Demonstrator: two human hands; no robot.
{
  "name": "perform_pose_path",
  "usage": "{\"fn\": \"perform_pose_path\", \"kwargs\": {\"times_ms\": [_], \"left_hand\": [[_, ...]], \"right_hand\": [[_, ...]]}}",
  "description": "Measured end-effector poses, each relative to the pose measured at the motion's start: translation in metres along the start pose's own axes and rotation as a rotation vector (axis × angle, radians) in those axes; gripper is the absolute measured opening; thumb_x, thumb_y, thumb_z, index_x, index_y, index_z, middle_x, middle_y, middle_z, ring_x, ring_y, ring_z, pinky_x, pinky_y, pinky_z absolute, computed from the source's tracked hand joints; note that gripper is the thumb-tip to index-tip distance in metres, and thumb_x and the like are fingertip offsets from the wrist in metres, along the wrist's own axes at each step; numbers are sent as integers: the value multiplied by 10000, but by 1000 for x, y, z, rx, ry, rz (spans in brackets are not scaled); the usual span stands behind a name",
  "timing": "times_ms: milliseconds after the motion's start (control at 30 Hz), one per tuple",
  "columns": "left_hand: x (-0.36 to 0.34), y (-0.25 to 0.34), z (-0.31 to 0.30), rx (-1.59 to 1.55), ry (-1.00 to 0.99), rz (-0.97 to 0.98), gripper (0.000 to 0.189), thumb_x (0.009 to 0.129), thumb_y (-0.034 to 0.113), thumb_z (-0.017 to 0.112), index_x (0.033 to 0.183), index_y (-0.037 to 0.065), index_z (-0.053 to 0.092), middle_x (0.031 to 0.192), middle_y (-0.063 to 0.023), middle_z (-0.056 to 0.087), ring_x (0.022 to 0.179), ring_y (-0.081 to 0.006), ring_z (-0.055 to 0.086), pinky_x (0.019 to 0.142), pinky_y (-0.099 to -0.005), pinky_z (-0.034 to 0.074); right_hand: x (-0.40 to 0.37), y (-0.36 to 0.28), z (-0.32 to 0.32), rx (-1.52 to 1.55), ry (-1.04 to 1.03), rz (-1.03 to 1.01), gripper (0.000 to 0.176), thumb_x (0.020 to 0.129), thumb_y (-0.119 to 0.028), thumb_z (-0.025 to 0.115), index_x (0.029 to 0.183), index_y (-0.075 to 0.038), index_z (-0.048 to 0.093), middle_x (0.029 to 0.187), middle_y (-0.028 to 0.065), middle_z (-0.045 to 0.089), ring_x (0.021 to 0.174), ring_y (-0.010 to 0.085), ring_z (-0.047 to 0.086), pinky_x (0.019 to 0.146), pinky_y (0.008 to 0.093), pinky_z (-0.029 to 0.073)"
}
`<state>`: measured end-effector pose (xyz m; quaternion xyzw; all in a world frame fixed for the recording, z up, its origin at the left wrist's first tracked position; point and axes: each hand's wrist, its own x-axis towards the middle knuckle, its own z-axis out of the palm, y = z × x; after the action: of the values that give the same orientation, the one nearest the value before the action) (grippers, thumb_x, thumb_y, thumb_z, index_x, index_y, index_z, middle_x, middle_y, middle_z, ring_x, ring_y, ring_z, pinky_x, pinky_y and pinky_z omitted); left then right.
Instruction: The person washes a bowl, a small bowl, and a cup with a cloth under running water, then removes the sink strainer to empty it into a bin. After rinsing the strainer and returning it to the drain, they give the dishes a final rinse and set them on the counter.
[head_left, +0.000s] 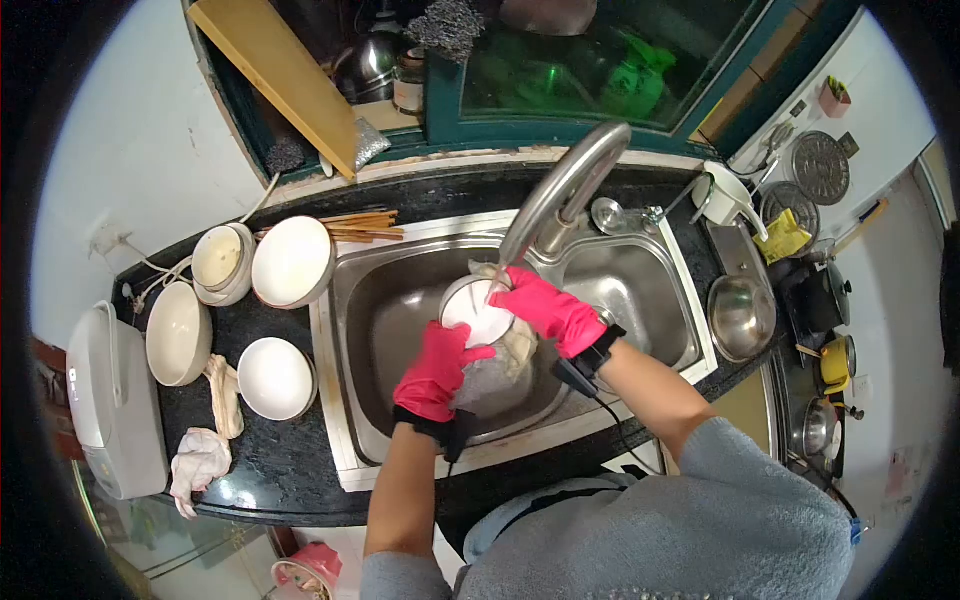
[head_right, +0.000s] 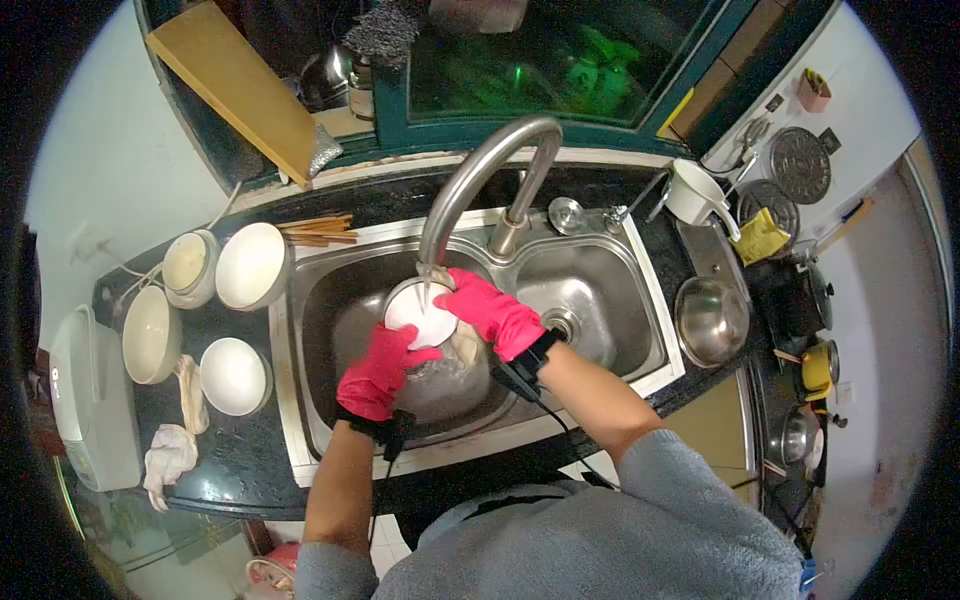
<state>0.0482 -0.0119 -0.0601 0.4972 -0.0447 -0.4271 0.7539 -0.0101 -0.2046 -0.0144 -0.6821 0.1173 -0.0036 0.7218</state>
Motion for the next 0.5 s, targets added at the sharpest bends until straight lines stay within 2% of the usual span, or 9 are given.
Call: {"fn": "perform_pose_path", "kwargs": {"times_ms": [67, 133, 167, 200, 233, 267, 300, 367, 500], "left_hand": [[10, 9, -15, 136, -69, 45, 341, 785, 78, 716, 1060, -34, 548, 912, -162, 634, 858, -342, 648, 736, -384, 546], [18, 23, -28, 1718, -293, 571, 385, 816, 85, 702, 1120, -36, 499, 988, -153, 596, 890, -262, 651, 695, -369, 568], [17, 24, -32, 1709, -298, 571, 385, 816, 85, 702, 1120, -36, 499, 988, -153, 596, 890, -262, 651, 695, -369, 568], [16, 27, -35, 1602, -258, 716, 371, 838, 87, 684, 1129, -34, 489, 1002, -157, 585, 896, -253, 649, 674, -367, 567], [16, 26, -36, 1492, -219, 856, 358, 859, 88, 667, 1138, -32, 478, 1016, -161, 574, 901, -244, 647, 653, -365, 566], [16, 21, -33, 847, -343, 751, 354, 898, 92, 623, 1181, -33, 452, 1000, -151, 576, 932, -273, 648, 658, -351, 560], [14, 20, -27, 844, -350, 751, 354, 898, 92, 623, 1181, -33, 452, 1000, -151, 576, 932, -273, 648, 658, -351, 560], [3, 25, -9, 471, -93, 430, 352, 945, 112, 575, 1233, -20, 422, 1047, -152, 579, 923, -285, 660, 656, -333, 567], [-12, 40, -1, 242, -66, 172, 365, 968, 158, 564, 1259, -4, 416, 1112, -165, 582, 925, -275, 669, 686, -326, 580]], "right_hand": [[-1, -4, -2, 55, -64, -6, 505, 855, -24, 645, 1347, -56, 537, 1261, 63, 612, 1146, 161, 554, 981, 302, 446], [-2, -12, -3, 76, -35, 85, 469, 857, -39, 647, 1317, -55, 558, 1201, 62, 633, 1083, 159, 582, 946, 301, 465], [-3, -21, -3, 93, -18, 158, 434, 859, -53, 648, 1288, -54, 579, 1141, 60, 655, 1021, 157, 611, 911, 300, 485], [-12, -46, 7, 109, 65, 272, 357, 865, -80, 643, 1219, -50, 615, 1030, 46, 672, 896, 149, 636, 841, 307, 502], [-12, -46, 6, 107, 70, 275, 357, 865, -80, 643, 1219, -50, 615, 1030, 46, 672, 896, 149, 636, 841, 307, 502], [-10, -46, 6, 128, 37, 213, 337, 867, -91, 643, 1200, -48, 620, 1016, 45, 670, 873, 149, 638, 824, 308, 502], [-8, -47, 4, 148, 5, 151, 318, 869, -103, 643, 1182, -46, 625, 1002, 44, 669, 851, 149, 639, 808, 310, 502], [-8, -56, 5, -72, -1, 77, 300, 890, -99, 614, 1184, -43, 611, 970, 33, 654, 866, 135, 619, 799, 307, 491], [-4, -55, 9, -107, 53, 23, 302, 904, -120, 621, 1189, -25, 585, 902, -7, 595, 883, 110, 563, 789, 302, 466]]}}
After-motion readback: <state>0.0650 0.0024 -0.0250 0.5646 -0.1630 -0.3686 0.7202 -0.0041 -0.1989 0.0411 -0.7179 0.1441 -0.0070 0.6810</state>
